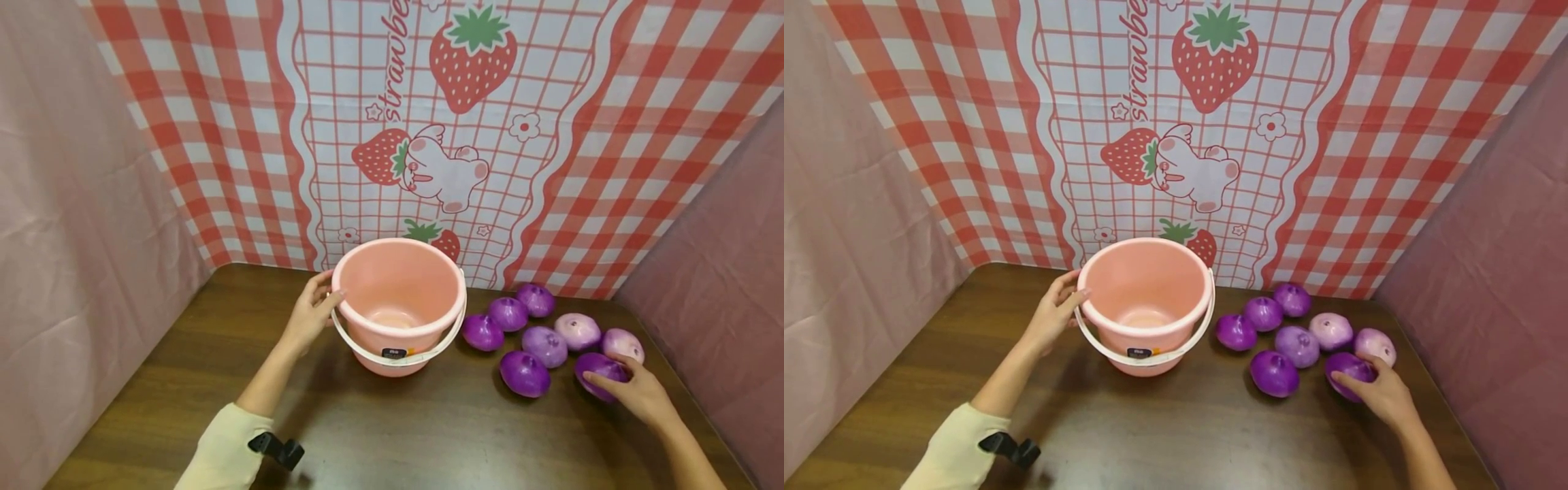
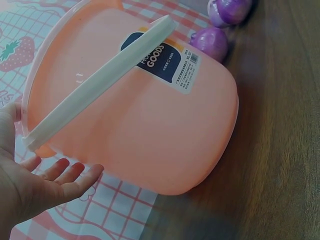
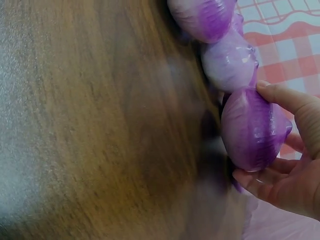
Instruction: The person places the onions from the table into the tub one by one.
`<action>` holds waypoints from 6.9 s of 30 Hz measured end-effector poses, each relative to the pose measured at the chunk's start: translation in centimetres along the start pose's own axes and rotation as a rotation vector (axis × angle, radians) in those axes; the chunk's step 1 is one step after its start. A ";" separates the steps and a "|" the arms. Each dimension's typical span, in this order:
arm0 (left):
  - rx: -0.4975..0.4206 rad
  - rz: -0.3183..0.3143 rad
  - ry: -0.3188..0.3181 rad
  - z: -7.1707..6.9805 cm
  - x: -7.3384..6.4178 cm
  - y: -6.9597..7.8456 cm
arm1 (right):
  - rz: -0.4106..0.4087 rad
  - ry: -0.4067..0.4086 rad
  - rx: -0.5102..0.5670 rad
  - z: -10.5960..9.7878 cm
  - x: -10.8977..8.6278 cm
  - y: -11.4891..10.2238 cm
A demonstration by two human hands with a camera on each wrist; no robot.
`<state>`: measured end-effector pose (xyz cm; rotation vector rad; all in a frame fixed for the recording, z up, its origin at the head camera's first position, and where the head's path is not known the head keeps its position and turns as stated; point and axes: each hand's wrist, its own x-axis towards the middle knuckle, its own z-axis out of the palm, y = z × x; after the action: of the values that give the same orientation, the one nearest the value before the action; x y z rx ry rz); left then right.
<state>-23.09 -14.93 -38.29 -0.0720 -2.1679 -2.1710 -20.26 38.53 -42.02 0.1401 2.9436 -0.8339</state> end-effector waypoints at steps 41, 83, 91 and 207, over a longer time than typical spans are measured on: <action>-0.053 0.000 0.018 0.4 0.0 0.0 | -0.149 0.134 0.089 -1.8 -0.2 -7.0; -0.051 0.011 0.041 0.7 -0.2 0.0 | -0.212 0.122 0.223 -2.2 -0.7 -12.9; -0.043 0.015 0.046 0.7 -0.1 -0.2 | -0.195 0.105 0.207 -2.3 -0.8 -14.0; -0.011 -0.014 0.067 0.9 -0.3 0.0 | -0.372 0.051 0.340 1.2 1.3 -26.5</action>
<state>-22.76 -14.05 -38.30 0.0149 -2.1280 -2.1600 -24.44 15.50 -29.43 -0.3843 2.8879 -1.3928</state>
